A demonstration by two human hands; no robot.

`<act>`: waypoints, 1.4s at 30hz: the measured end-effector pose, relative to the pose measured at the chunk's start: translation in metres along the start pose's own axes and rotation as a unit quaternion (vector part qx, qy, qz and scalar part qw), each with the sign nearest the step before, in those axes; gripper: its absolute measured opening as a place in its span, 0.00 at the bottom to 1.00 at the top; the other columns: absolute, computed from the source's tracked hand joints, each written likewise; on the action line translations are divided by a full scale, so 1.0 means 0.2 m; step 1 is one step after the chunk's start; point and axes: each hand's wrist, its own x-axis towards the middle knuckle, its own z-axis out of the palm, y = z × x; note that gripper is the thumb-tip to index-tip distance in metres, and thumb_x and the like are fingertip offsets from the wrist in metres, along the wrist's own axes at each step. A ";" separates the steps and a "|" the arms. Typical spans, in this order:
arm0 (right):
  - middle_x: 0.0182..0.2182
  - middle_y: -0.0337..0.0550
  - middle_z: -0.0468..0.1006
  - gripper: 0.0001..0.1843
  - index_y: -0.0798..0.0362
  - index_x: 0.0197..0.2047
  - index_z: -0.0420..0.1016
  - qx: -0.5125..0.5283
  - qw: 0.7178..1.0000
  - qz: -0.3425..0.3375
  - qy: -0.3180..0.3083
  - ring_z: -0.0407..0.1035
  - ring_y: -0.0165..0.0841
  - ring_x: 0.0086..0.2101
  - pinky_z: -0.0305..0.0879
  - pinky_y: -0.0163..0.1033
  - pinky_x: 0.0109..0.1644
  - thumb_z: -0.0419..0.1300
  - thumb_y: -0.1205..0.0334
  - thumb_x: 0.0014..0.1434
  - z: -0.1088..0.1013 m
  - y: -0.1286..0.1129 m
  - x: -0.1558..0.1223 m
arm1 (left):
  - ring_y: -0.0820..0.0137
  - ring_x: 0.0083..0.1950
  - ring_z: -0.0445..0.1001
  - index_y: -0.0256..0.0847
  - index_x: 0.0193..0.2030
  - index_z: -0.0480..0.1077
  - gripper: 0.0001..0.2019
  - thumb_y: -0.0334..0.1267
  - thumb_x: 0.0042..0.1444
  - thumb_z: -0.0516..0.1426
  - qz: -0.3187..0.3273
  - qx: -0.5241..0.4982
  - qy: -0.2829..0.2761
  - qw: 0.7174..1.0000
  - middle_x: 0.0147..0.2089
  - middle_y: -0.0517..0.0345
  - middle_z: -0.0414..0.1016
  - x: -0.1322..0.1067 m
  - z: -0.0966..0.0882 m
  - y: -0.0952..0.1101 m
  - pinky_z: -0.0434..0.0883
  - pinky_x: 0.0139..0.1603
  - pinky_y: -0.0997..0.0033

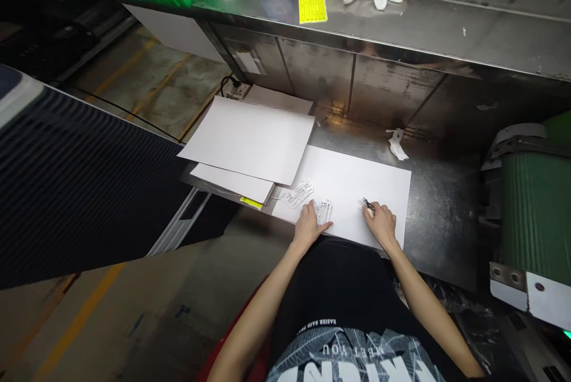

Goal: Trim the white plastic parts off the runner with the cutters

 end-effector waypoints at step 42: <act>0.43 0.51 0.84 0.22 0.54 0.42 0.81 0.334 0.928 0.045 0.162 0.77 0.38 0.40 0.73 0.42 0.50 0.56 0.44 0.67 0.52 -0.78 -0.48 | 0.45 0.65 0.65 0.31 0.68 0.62 0.29 0.39 0.62 0.57 0.202 -0.050 0.023 0.978 0.60 0.33 0.67 0.26 -0.42 -0.40 0.64 0.68 0.41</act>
